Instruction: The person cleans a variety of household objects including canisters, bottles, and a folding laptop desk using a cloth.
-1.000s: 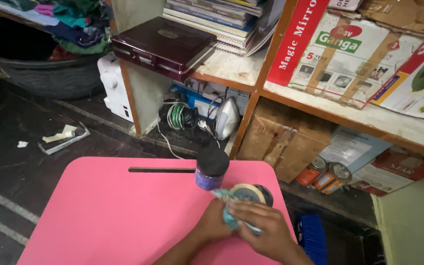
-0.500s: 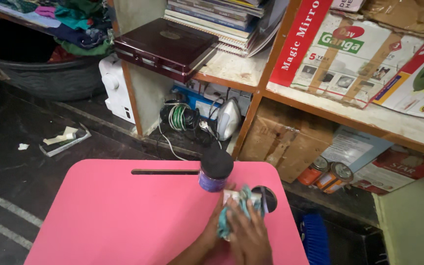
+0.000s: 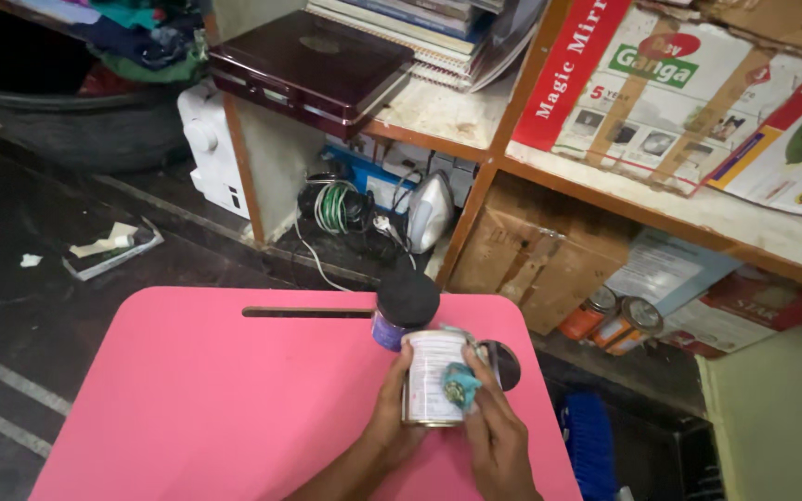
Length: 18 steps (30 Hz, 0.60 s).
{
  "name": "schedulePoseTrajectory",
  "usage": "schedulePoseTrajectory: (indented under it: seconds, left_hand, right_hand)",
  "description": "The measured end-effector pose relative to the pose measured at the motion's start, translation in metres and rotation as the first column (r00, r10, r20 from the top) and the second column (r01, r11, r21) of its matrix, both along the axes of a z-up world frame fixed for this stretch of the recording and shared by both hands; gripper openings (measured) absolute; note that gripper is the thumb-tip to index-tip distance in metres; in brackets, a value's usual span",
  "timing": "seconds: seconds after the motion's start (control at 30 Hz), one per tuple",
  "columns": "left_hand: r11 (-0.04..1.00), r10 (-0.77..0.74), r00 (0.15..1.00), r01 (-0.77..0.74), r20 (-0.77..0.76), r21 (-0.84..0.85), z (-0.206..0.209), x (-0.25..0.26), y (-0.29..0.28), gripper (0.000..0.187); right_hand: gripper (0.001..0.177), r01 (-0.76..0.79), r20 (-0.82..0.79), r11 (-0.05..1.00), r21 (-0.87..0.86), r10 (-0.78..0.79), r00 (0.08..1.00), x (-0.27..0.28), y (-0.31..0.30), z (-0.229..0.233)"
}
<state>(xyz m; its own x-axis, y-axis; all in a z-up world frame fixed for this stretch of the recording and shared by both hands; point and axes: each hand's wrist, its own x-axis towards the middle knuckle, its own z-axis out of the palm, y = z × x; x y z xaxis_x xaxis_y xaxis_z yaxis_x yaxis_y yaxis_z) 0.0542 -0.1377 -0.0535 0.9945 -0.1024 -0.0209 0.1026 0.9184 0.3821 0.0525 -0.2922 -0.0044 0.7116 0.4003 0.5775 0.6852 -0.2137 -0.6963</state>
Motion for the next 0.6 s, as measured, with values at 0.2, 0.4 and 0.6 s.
schedulePoseTrajectory:
  seconds: [0.2, 0.4, 0.6]
  left_hand:
    - [1.000, 0.025, 0.997, -0.026, 0.069, 0.016, -0.002, -0.001, 0.002, 0.061]
    - [1.000, -0.009, 0.992, 0.012, 0.123, -0.020, -0.039, 0.010, -0.003, 0.061]
    - [0.870, -0.050, 0.986, -0.036, 0.161, 0.492, -0.067, 0.014, -0.005, 0.053]
  right_hand:
    - [0.031, 0.029, 0.098, 0.986, -0.164, -0.013, 0.995, -0.004, 0.003, 0.005]
    - [0.032, 0.073, 0.120, 0.988, -0.134, -0.057, 0.991, -0.010, 0.007, 0.007]
    - [0.036, -0.010, 0.297, 0.927, -0.375, 0.130, 0.946, 0.009, 0.016, 0.025]
